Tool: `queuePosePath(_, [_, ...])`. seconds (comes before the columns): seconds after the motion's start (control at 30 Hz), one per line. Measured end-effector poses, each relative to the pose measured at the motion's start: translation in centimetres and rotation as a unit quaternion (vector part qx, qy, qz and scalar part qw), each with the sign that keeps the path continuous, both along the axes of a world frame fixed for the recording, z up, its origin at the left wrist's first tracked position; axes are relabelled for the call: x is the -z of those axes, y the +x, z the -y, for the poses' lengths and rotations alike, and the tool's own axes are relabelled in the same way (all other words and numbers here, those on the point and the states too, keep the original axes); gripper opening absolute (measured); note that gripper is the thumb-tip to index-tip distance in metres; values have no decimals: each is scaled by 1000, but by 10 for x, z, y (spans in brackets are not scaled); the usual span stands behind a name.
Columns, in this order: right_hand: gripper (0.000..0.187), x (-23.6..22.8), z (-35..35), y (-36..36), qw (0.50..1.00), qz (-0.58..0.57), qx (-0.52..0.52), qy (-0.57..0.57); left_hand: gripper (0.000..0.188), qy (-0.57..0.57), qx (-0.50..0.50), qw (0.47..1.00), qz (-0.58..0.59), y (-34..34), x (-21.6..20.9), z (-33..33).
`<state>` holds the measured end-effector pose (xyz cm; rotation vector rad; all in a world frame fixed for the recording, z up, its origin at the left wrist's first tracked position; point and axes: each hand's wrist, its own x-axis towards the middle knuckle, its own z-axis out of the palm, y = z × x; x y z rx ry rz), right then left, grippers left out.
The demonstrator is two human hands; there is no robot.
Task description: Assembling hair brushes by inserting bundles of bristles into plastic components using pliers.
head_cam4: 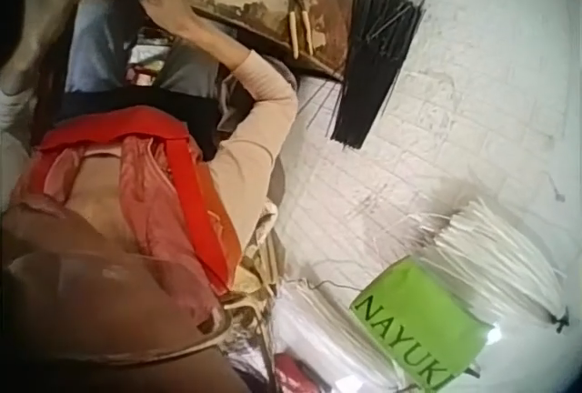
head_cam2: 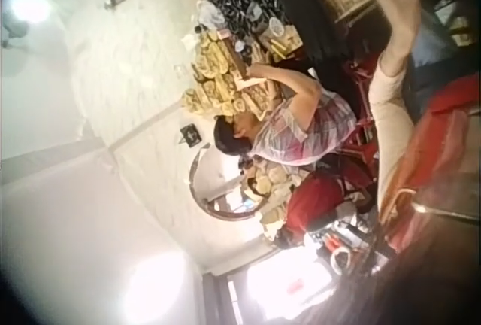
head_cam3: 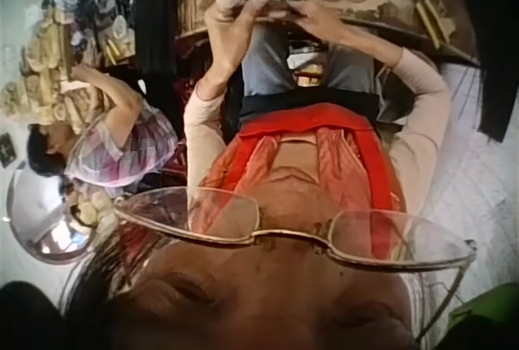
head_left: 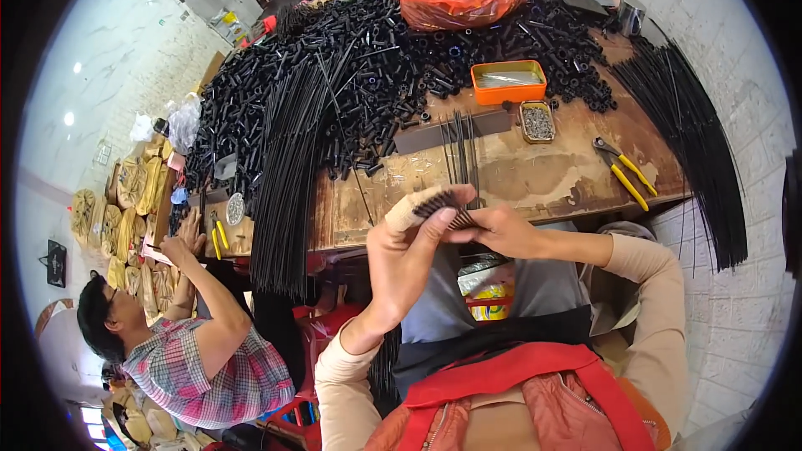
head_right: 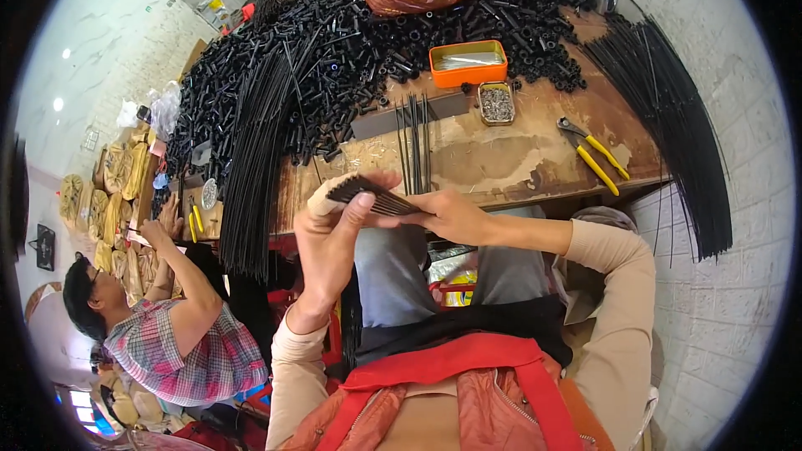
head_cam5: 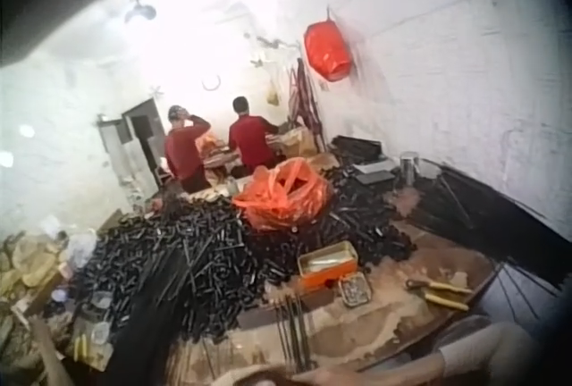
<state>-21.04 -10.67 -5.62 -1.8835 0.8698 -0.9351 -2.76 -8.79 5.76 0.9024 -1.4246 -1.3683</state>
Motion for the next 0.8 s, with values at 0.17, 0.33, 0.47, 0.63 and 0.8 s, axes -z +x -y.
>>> queuePosePath(0.17, [29, 0, -10, 0, 997, -33, 25, -62, 23, -21, 6, 996, -87, -7, 2, -13])
queuePosePath(0.33, [29, -11, 7, -28, 997, 32, 27, -60, 21, -2, 37, 991, -129, -8, 18, -2])
queuePosePath(0.47, [18, -18, 68, -42, 981, -108, 124, -107, 23, -11, 44, 995, -94, -9, 20, -1])
queuePosePath(0.63, [21, -3, 98, -29, 952, -195, 172, -164, 26, -17, 71, 992, -107, -8, 21, -6])
queuePosePath(0.8, [27, -13, 108, -17, 928, -304, 194, -96, 25, 24, 76, 994, -73, -7, 11, -10])
